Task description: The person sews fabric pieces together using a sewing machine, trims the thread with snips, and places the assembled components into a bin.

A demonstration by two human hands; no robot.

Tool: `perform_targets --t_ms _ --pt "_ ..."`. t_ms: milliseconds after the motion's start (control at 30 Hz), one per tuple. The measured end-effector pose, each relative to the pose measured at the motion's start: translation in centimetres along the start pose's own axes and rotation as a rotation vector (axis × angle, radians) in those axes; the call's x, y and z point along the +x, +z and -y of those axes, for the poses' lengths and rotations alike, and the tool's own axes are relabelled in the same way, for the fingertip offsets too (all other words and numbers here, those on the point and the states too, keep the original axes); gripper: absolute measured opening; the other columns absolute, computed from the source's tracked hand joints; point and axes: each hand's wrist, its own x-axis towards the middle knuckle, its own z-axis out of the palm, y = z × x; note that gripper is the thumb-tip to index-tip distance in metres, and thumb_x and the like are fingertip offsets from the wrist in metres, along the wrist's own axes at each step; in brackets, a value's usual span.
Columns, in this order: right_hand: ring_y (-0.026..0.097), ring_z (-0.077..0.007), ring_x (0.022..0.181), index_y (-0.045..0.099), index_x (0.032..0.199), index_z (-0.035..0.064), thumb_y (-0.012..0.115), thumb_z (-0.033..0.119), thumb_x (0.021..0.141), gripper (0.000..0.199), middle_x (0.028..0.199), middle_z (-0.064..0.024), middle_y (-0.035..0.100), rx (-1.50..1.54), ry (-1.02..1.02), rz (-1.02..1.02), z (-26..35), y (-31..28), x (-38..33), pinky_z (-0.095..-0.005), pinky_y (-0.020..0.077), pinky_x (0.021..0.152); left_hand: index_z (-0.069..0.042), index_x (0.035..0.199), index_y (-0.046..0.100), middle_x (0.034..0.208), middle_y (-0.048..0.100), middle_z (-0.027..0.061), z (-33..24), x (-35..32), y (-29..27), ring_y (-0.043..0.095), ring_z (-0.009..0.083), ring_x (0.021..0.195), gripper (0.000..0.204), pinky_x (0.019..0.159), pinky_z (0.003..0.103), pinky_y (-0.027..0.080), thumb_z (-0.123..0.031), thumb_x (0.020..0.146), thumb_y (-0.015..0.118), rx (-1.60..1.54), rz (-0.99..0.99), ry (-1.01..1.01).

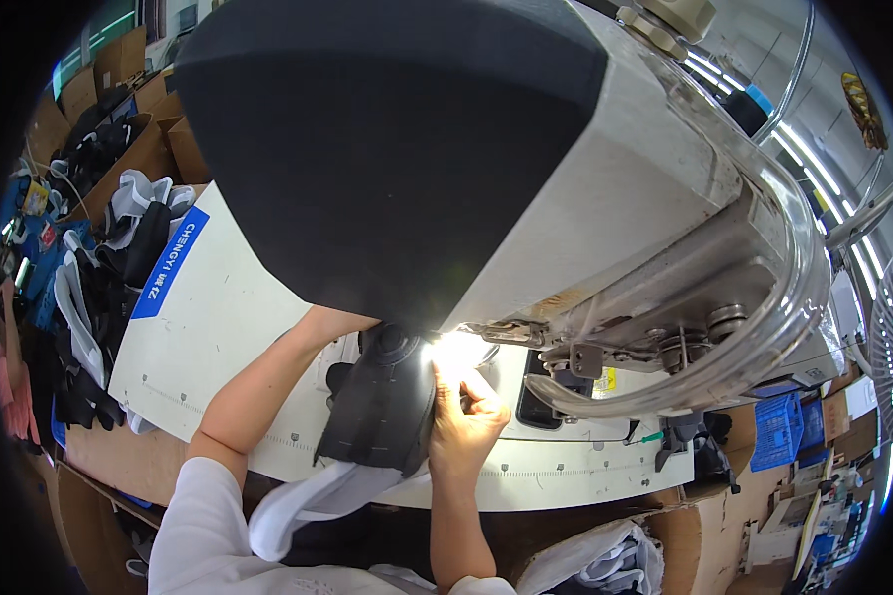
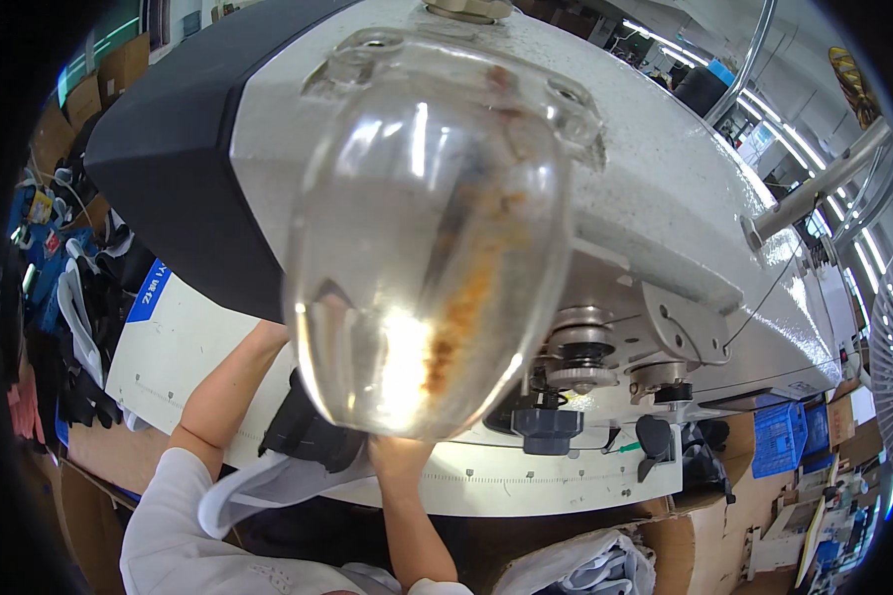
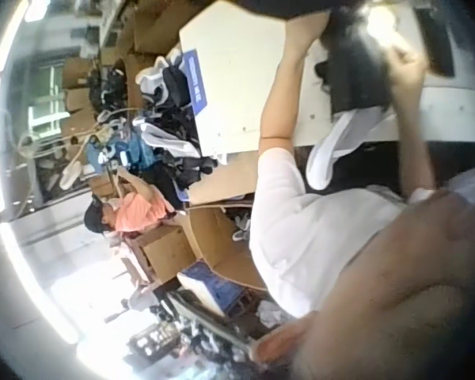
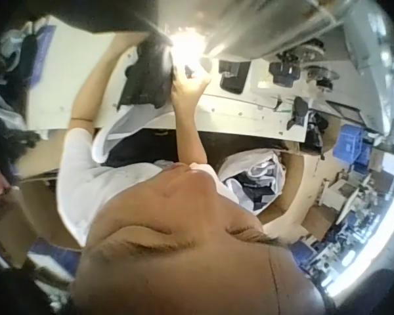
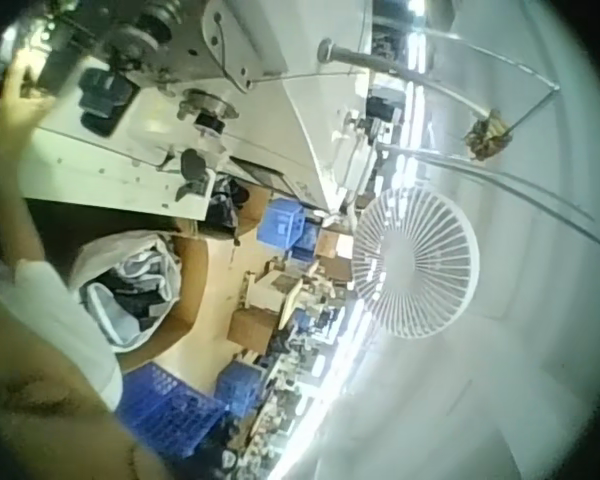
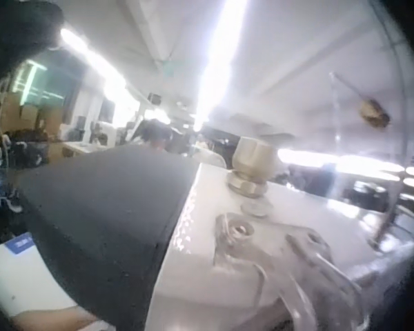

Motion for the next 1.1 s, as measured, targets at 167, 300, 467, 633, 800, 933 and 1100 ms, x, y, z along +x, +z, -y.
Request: perform_targets --t_ms 167,300,467,633,800,933,1100 --pt "0.05 -0.0046 0.071 0.066 0.097 -0.0072 0.059 0.02 0.094 0.028 0.077 0.0014 0.061 -0.013 -0.018 0.065 -1.8 -2.0 -0.1 -0.0202 0.0386 0.064 0.001 0.089 0.065 0.082 0.065 0.0118 -0.6 -0.1 -1.2 0.062 0.0245 0.074 0.013 0.067 0.035 0.05 -0.002 0.076 0.064 0.09 0.129 -0.035" --pt "0.056 -0.0141 0.09 0.059 0.112 -0.0082 0.068 0.05 0.082 0.067 0.093 -0.0081 0.064 -0.147 0.039 0.477 0.3 -4.5 1.1 -0.0269 0.0444 0.079 0.002 0.093 0.065 0.083 0.066 0.0126 -1.7 -0.2 -1.3 0.062 0.0258 0.075 0.016 0.067 0.035 0.05 -0.003 0.078 0.062 0.208 -0.006 -0.01" --pt "0.054 -0.0282 0.059 0.056 0.08 -0.001 0.079 0.016 0.067 0.031 0.066 -0.01 0.057 -0.451 -0.286 0.581 5.7 -4.3 1.1 -0.0363 0.0435 0.058 0.002 0.108 0.059 0.102 0.063 0.0176 -5.0 -1.8 -5.5 0.061 0.0272 0.095 0.025 0.085 0.037 0.047 -0.016 0.09 0.06 -0.005 0.249 -0.357" --pt "0.05 -0.0204 0.07 0.049 0.076 0.0095 0.068 0.007 0.067 0.021 0.071 -0.0061 0.045 -0.807 -0.843 0.666 2.9 -2.9 -4.1 -0.0325 0.0387 0.072 -0.005 0.113 0.06 0.105 0.058 0.0139 -2.5 -11.8 -12.5 0.053 0.0304 0.103 0.028 0.089 0.041 0.042 -0.017 0.088 0.061 0.712 0.296 -0.379" --pt "0.048 -0.0226 0.066 0.046 0.072 0.0079 0.06 0.008 0.07 0.015 0.068 -0.0068 0.041 -0.868 -1.005 0.728 -5.4 0.1 -7.1 -0.0357 0.0394 0.069 -0.005 0.117 0.058 0.094 0.055 0.0129 -4.7 -16.6 -14.8 0.054 0.0288 0.092 0.027 0.081 0.039 0.044 -0.009 0.091 0.055 0.83 0.297 -0.526" --pt "0.048 -0.0228 0.067 0.046 0.072 0.0075 0.061 0.006 0.068 0.016 0.069 -0.0074 0.042 -0.796 -0.946 0.686 -5.9 0.3 -7.7 -0.0354 0.0402 0.07 -0.004 0.122 0.054 0.1 0.058 0.0122 -5.8 -17.9 -14.7 0.057 0.0261 0.094 0.031 0.082 0.033 0.045 0.0 0.094 0.042 0.652 0.126 -0.654" --pt "0.048 -0.0227 0.067 0.047 0.072 0.0076 0.062 0.006 0.068 0.016 0.069 -0.0072 0.043 -0.822 -0.938 0.693 -5.9 0.3 -7.8 -0.0353 0.0403 0.071 -0.003 0.118 0.055 0.096 0.057 0.0026 -9.3 -17.0 -12.4 0.051 0.0073 0.089 0.032 0.077 0.021 0.039 0.004 0.093 0.035 0.091 0.003 -0.933"
